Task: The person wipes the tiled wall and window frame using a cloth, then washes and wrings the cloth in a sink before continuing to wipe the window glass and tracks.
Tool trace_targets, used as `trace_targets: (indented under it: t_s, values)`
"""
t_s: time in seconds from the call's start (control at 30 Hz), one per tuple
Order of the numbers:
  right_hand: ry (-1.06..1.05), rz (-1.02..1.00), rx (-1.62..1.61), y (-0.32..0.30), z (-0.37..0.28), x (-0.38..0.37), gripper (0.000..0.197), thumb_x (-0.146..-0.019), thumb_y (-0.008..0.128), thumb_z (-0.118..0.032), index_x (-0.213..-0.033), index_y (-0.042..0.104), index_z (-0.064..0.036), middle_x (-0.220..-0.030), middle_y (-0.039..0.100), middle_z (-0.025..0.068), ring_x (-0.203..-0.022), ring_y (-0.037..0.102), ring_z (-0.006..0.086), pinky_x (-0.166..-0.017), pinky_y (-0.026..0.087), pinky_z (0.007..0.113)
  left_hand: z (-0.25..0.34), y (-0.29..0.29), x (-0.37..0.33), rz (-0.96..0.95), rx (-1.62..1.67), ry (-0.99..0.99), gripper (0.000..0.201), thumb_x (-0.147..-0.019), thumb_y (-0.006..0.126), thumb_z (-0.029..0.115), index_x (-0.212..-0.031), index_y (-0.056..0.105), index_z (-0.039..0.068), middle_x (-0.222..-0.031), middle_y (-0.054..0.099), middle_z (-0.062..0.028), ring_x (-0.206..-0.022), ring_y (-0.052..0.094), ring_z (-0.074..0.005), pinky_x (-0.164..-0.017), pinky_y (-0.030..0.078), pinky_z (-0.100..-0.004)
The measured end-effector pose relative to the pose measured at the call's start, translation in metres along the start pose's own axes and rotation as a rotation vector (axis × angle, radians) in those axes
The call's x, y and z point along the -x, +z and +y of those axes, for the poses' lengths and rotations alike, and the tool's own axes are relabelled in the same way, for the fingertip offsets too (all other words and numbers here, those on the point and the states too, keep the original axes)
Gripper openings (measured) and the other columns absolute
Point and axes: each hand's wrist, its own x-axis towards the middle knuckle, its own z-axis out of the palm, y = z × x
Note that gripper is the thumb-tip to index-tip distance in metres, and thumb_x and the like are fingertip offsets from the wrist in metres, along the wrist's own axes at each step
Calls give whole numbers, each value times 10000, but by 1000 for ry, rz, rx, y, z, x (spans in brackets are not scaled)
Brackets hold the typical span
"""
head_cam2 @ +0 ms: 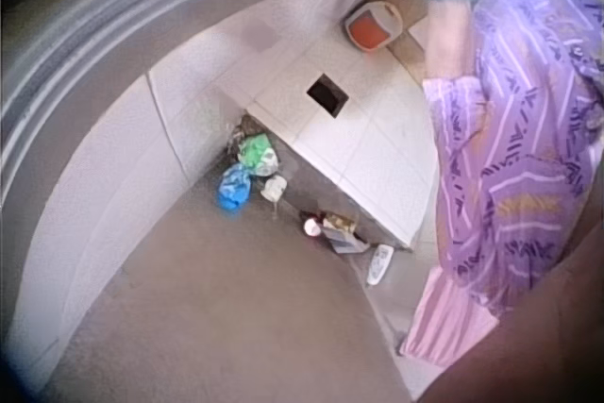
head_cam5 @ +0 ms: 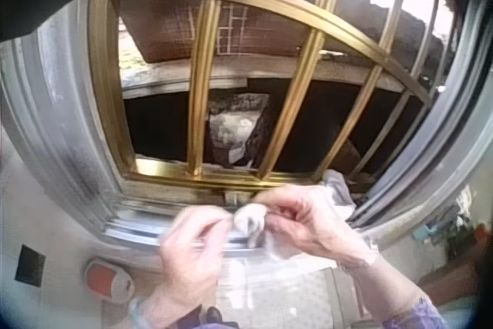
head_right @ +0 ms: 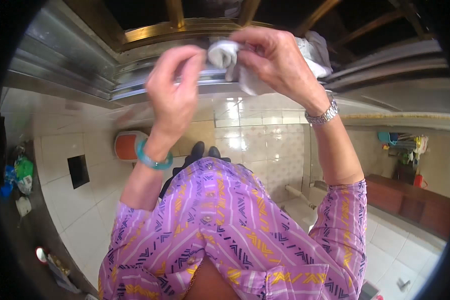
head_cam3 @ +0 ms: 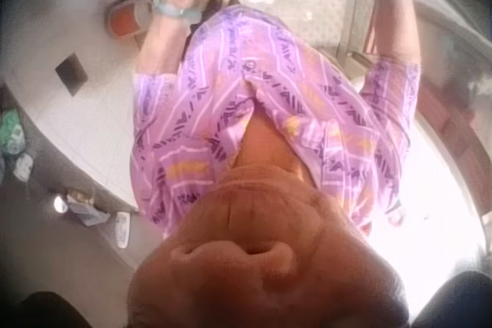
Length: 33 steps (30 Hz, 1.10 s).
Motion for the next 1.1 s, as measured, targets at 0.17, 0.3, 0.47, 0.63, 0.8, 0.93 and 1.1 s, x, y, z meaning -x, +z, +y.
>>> trace_targets:
  t_s: [0.17,0.3,0.47,0.63,0.8,0.93,1.1]
  values:
    - [-33,40,-189,54,-28,-63,121,-769,649,-72,-849,594,1,-721,606,103,-662,591,161,-595,476,299,-13,-74,42,89,-611,163,98,-816,654,9,-906,628,39,-946,620,-97,-842,579,-243,-746,466,-330]
    - [-497,-51,-64,119,-26,-106,111,-795,621,-122,-881,625,-52,-703,609,157,-617,591,301,-582,464,389,-18,-86,46,76,-818,98,193,-776,666,6,-959,648,66,-989,624,-72,-914,565,-268,-791,446,-361]
    - [-421,-350,217,135,-32,-103,205,-888,527,-271,-894,655,-111,-751,636,158,-771,618,350,-678,476,442,-25,-91,44,92,-774,103,211,-760,673,-12,-945,652,87,-973,628,-65,-860,556,-247,-764,441,-350]
    - [-416,-356,371,132,-22,-104,209,-889,518,-274,-924,649,-115,-809,629,161,-767,621,359,-652,474,466,-25,-89,41,121,-740,101,167,-777,665,-9,-913,659,87,-919,640,-58,-833,557,-237,-749,440,-330]
    - [-333,-372,482,75,0,-72,222,-843,549,-231,-1002,667,-132,-786,648,146,-735,629,336,-651,487,442,-28,-95,40,118,-704,76,132,-782,665,3,-875,674,95,-897,652,-41,-793,557,-206,-736,435,-312]
    - [-165,-346,649,-2,36,-19,272,-804,583,-115,-1055,680,-146,-919,646,122,-793,636,292,-671,497,398,-27,-95,40,106,-675,65,130,-782,664,13,-884,677,92,-895,649,-39,-779,549,-202,-737,430,-310]
    - [-49,-202,712,-46,70,23,232,-761,591,-54,-949,716,-106,-910,603,130,-795,623,300,-676,497,376,-32,-90,42,83,-638,80,120,-808,640,-3,-902,663,67,-922,623,-58,-798,552,-191,-676,439,-290]
